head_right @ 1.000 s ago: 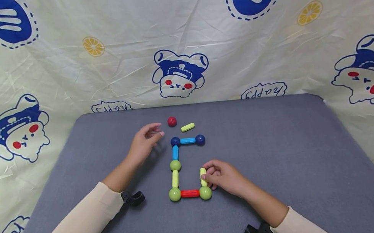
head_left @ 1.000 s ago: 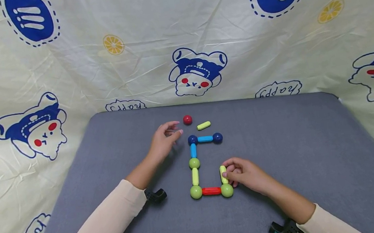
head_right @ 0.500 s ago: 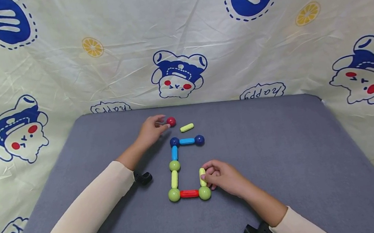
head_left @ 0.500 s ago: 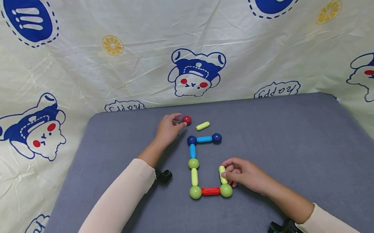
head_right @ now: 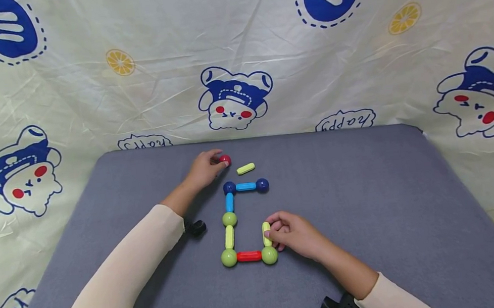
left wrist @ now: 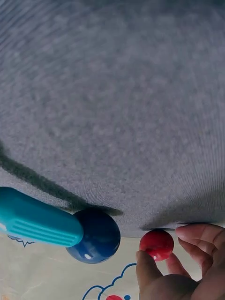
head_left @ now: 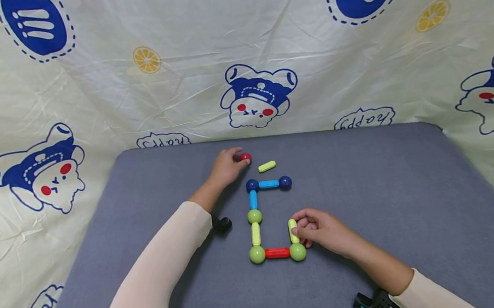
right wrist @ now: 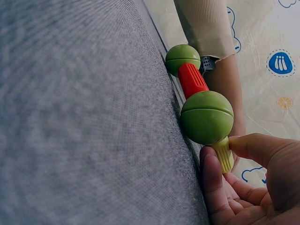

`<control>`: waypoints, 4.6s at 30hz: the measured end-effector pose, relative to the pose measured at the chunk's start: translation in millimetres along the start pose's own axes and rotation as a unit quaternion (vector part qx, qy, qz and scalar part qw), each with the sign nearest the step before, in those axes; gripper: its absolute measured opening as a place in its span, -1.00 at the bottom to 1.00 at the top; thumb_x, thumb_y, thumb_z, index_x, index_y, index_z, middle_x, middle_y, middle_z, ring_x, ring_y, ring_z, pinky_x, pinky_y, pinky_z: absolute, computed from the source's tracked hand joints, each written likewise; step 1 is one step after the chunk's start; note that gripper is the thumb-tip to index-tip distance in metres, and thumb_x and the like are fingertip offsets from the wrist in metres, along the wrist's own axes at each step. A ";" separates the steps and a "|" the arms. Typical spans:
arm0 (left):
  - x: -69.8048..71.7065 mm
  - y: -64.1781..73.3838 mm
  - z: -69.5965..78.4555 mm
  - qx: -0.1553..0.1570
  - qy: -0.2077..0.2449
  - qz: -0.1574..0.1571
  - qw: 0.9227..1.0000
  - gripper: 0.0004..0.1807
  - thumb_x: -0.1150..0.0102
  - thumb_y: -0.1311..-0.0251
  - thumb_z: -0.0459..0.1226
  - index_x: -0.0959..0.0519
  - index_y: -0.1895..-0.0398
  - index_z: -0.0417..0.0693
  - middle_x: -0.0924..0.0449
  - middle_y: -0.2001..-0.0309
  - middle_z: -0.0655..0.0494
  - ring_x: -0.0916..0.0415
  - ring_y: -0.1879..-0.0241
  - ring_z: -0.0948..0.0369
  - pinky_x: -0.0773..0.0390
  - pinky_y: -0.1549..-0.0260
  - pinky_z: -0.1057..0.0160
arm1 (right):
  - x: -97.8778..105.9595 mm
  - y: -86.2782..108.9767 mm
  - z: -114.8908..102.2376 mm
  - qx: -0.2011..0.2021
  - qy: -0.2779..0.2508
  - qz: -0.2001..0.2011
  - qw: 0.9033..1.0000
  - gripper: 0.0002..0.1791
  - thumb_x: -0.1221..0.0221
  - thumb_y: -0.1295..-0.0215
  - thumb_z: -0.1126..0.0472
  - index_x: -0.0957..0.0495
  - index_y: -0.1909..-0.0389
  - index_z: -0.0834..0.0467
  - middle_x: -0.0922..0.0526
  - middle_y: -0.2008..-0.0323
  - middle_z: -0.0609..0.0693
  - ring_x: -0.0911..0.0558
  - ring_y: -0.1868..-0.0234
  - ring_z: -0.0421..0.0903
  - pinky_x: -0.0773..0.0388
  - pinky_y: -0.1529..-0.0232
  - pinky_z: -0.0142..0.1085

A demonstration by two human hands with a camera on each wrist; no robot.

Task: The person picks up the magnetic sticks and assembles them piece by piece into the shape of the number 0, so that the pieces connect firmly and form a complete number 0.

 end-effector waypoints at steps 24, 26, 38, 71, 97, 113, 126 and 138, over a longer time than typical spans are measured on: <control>8.1 26.0 29.5 -0.021 0.136 0.012 0.990 -0.61 -0.27 -0.36 -0.11 -0.57 -0.21 0.06 -0.53 -0.06 0.02 -0.49 0.04 0.12 -0.57 0.28 0.31 | 0.1 1.5 -2.6 -0.001 0.003 0.002 1.000 -0.51 -0.28 -0.39 0.14 -0.44 -0.18 0.37 -0.63 0.23 0.16 -0.63 0.35 -0.15 -0.68 0.30 -0.28; 9.3 31.8 34.7 -0.025 0.150 0.002 0.988 -0.61 -0.27 -0.36 -0.11 -0.58 -0.20 0.07 -0.54 -0.08 0.02 -0.51 0.02 0.11 -0.61 0.23 0.29 | 0.0 1.6 -3.1 -0.001 0.002 0.001 1.000 -0.50 -0.27 -0.39 0.14 -0.44 -0.18 0.37 -0.63 0.22 0.16 -0.63 0.34 -0.15 -0.68 0.30 -0.28; 2.0 70.8 49.0 -0.071 0.150 -0.133 0.977 -0.62 -0.28 -0.34 -0.09 -0.62 -0.19 0.11 -0.65 -0.02 0.07 -0.56 0.11 0.12 -0.58 0.26 0.31 | -1.2 0.1 -1.2 -0.002 -0.003 0.002 1.000 -0.51 -0.27 -0.39 0.15 -0.44 -0.17 0.39 -0.63 0.22 0.15 -0.64 0.35 -0.16 -0.69 0.31 -0.27; -42.7 99.7 62.2 -0.161 0.000 -0.254 0.954 -0.72 -0.30 -0.33 -0.18 -0.65 -0.06 -0.04 -0.69 0.22 0.16 -0.53 0.38 0.34 -0.53 0.41 0.43 | -0.1 0.1 -0.4 0.016 0.012 0.006 1.000 -0.69 -0.27 -0.39 0.15 -0.41 0.21 0.31 -0.62 0.44 0.08 -0.62 0.44 -0.17 -0.68 0.34 -0.27; -47.1 103.8 59.9 -0.193 -0.022 -0.240 0.951 -0.60 -0.33 -0.31 -0.15 -0.64 -0.17 -0.06 -0.64 0.12 0.08 -0.51 0.25 0.33 -0.50 0.33 0.47 | -1.9 3.8 -1.4 0.010 0.049 0.016 0.999 -0.75 -0.27 -0.39 0.15 -0.47 0.25 0.26 -0.65 0.47 0.08 -0.63 0.47 -0.13 -0.65 0.34 -0.31; -2.8 111.2 44.1 -0.159 0.027 -0.162 0.974 -0.62 -0.34 -0.30 -0.19 -0.66 -0.14 -0.10 -0.62 0.11 0.02 -0.56 0.13 0.21 -0.55 0.22 0.36 | -1.0 3.0 -2.0 0.021 0.049 0.011 0.999 -0.77 -0.26 -0.39 0.19 -0.48 0.22 0.29 -0.64 0.48 0.08 -0.61 0.48 -0.16 -0.66 0.34 -0.32; 4.1 131.4 9.0 -0.143 0.023 -0.129 0.981 -0.67 -0.38 -0.27 -0.17 -0.70 -0.07 -0.04 -0.54 0.17 0.03 -0.51 0.18 0.18 -0.52 0.24 0.35 | -1.6 6.1 -3.4 0.021 0.051 0.025 0.998 -0.79 -0.27 -0.37 0.21 -0.49 0.21 0.27 -0.65 0.47 0.08 -0.61 0.47 -0.12 -0.66 0.33 -0.31; -6.3 137.3 -4.3 -0.120 0.068 -0.136 0.981 -0.71 -0.34 -0.30 -0.16 -0.70 -0.06 0.05 -0.54 0.17 0.12 -0.54 0.15 0.28 -0.53 0.19 0.35 | -1.5 5.8 -3.9 0.021 0.051 0.019 0.998 -0.77 -0.26 -0.39 0.19 -0.48 0.20 0.27 -0.64 0.45 0.09 -0.62 0.44 -0.14 -0.66 0.31 -0.33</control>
Point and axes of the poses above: each hand's wrist, its own y-axis away from the middle knuckle, its own x-axis out of the back of the hand, z = x × y, the point moved 2 cm from there along -y, towards the middle knuckle
